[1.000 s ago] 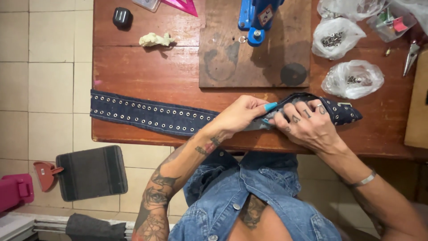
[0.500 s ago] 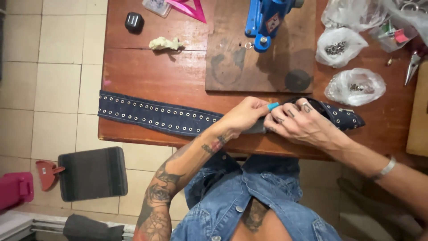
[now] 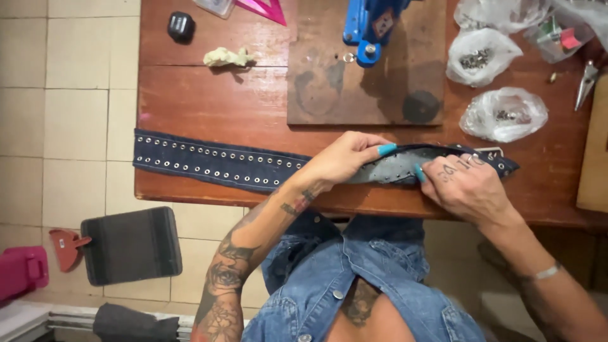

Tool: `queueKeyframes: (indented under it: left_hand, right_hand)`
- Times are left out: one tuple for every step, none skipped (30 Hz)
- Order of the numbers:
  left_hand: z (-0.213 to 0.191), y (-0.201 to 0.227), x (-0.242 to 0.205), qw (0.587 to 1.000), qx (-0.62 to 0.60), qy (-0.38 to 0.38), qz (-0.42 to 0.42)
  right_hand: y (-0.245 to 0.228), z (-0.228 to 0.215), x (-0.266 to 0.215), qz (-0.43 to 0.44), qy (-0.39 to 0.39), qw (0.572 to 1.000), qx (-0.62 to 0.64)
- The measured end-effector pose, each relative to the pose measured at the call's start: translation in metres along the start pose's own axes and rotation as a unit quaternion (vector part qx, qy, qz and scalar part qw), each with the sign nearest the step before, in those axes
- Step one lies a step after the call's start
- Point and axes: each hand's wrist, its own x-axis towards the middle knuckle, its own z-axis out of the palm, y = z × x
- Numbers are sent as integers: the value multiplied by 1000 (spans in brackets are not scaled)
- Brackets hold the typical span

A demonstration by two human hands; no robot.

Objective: Attaching metal eyelets to a leather belt using a manual hand press

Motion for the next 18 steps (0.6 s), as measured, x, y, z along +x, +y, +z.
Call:
queueKeyframes:
  left_hand:
    - [1,1,-1,1000,-17,-4,1]
    - [3,2,1,999,-34,-11,4]
    - [3,2,3,999,-35,-17,2]
    - [4,1,3,999,-30,-8,12]
    - [4,0,3,999,-26,2,21]
    - [5,2,3,999,-27,3,20]
    - [5,4,3,1000,-24,2,17]
    - [5,6,2,1000,-20,2,14]
    - [5,7,2,1000,-22,5,13]
    - [6,7,2,1000,-20,2,14]
    - [6,7,3,1000,-18,-2,15]
    - [7,7,2,1000,-19,-2,13]
    - [8,6,1,1000,-25,0,10]
    - [9,7,2,1000,-28,1,9]
    - [7,8,3,1000,-27,-1,10]
    - [8,8,2,999,-32,1,3]
    - [8,7,2,999,-38,3,-4]
    - [8,6,1,999,-41,2,-8]
  right_hand:
    - [-1,0,0,-21,-4,999,-43]
    - [0,-1,0,-41,-8,995,-88]
    - [1,7,-2,-37,-12,995,-90]
    - [2,14,-5,-40,18,998,-45]
    - [2,22,-7,-43,48,998,0]
    - [4,23,-6,-44,47,998,2]
    - [5,23,-6,-53,46,997,11]
    - [7,24,-4,-64,46,997,22]
    - [7,24,-1,-66,46,996,25]
    - [6,24,0,-71,46,996,18]
    - [5,23,2,-76,46,996,11]
    - [5,23,2,-76,45,996,12]
    - [6,24,2,-78,44,996,18]
    - [8,24,2,-78,44,996,21]
    - [9,23,6,-78,44,996,19]
    - [8,21,7,-74,40,996,24]
    - [7,19,8,-71,36,996,28]
    - [7,18,8,-69,32,997,32]
